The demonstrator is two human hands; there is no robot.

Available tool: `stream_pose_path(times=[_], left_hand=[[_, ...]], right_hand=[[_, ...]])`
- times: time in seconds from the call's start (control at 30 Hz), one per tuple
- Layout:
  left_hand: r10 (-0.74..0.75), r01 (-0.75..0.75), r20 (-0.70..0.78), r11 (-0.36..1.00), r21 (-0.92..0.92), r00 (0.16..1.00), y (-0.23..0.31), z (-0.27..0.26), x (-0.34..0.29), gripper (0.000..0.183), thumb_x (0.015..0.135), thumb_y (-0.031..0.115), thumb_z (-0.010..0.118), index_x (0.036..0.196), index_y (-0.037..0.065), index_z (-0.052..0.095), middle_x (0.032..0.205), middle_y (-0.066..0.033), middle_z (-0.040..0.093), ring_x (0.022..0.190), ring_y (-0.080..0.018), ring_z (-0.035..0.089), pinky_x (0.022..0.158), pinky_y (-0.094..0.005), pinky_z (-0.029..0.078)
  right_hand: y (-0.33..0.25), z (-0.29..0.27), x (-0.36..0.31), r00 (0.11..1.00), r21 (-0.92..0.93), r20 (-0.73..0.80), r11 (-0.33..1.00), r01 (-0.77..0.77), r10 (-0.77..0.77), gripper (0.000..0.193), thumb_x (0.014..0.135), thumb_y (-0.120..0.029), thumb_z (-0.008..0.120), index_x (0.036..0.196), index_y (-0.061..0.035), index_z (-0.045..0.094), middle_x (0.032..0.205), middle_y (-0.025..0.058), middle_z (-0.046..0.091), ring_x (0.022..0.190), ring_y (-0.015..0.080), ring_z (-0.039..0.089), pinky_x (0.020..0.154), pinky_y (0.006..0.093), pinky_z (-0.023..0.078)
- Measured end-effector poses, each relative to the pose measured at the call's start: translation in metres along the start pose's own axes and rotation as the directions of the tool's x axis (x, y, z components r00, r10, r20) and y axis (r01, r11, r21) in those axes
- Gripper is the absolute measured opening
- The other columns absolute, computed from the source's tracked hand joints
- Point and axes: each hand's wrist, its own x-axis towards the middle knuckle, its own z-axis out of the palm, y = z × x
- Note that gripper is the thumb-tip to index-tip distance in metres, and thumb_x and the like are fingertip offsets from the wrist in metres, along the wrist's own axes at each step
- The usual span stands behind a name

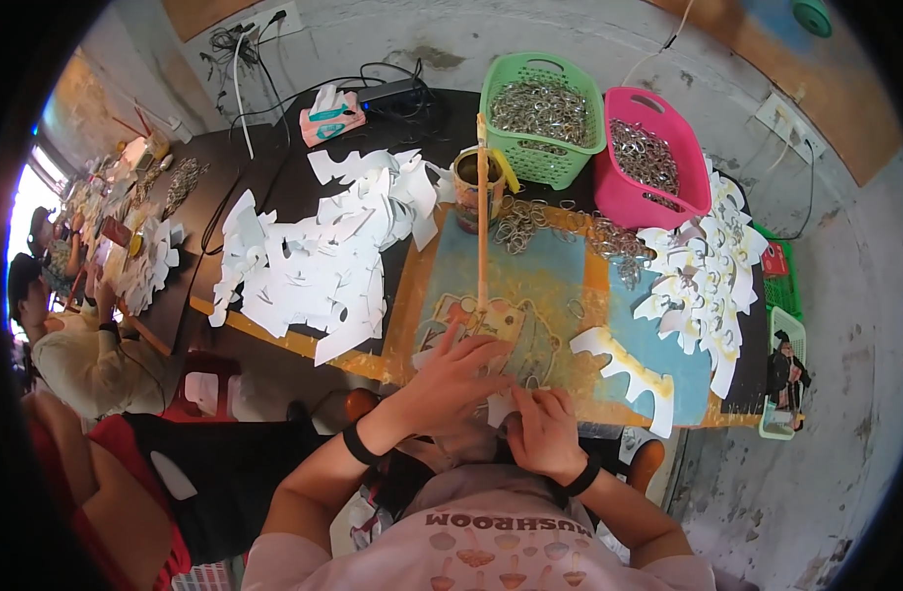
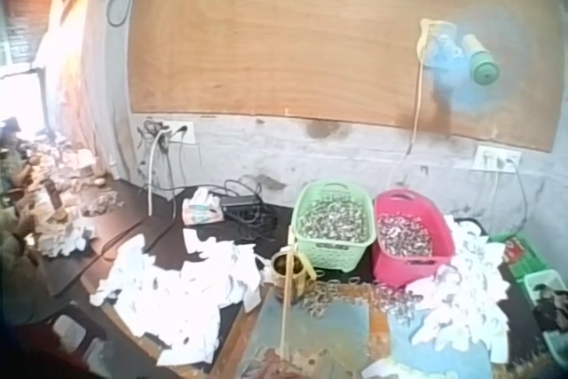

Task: Applying glue to material cutouts and assembling them into shoe components.

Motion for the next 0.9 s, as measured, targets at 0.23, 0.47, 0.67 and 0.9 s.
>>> stream_pose_path(times=[0.23, 0.47, 0.67, 0.9], left_hand=[[0.141, -0.143, 0.032, 0.985, 0.098, 0.990, 0.000, -0.010, 0.013, 0.015, 0.062, 0.013, 0.069, 0.077, 0.014, 0.066, 0.134, -0.0074, 0.046, 0.125, -0.0279, 0.043, 0.107, -0.0614, 0.023], [0.059, -0.059, 0.012, 0.997, -0.048, 0.998, -0.007, -0.001, 0.012, 0.022, 0.066, 0.009, 0.069, 0.087, 0.013, 0.066, 0.137, -0.0102, 0.043, 0.127, -0.0299, 0.041, 0.104, -0.0608, 0.025], [0.140, -0.142, 0.126, 0.990, 0.008, 0.982, -0.006, -0.010, 0.019, 0.034, 0.065, 0.007, 0.069, 0.096, 0.020, 0.070, 0.140, -0.0080, 0.042, 0.130, -0.0281, 0.039, 0.103, -0.0622, 0.025], [0.233, -0.245, 0.129, 0.966, 0.085, 0.964, -0.001, -0.015, 0.022, 0.021, 0.061, 0.008, 0.070, 0.081, 0.016, 0.066, 0.135, -0.0067, 0.047, 0.126, -0.0258, 0.044, 0.103, -0.0591, 0.030]], right_hand=[[-0.001, 0.000, -0.001, 0.996, 0.048, -0.018, 0.995, -0.086, 0.087, 0.047, 0.073, -0.007, 0.062, 0.118, 0.0057, 0.054, 0.090, 0.0113, 0.064, 0.087, 0.0278, 0.055, 0.085, 0.0410, 0.041], [0.001, -0.002, -0.003, 0.997, 0.013, 0.053, 0.999, -0.049, 0.048, 0.046, 0.073, -0.012, 0.062, 0.118, -0.0034, 0.059, 0.108, 0.0102, 0.062, 0.094, 0.0278, 0.052, 0.089, 0.0417, 0.038], [-0.002, -0.007, -0.003, 0.995, -0.077, 0.101, 0.997, 0.003, 0.004, 0.045, 0.072, -0.013, 0.062, 0.117, -0.0078, 0.061, 0.114, 0.0106, 0.059, 0.094, 0.0276, 0.051, 0.090, 0.0418, 0.038], [0.000, -0.001, -0.006, 0.994, 0.081, 0.018, 0.991, -0.105, 0.104, 0.046, 0.073, -0.010, 0.061, 0.117, 0.0015, 0.056, 0.101, 0.0124, 0.061, 0.092, 0.0291, 0.053, 0.087, 0.0416, 0.039]])
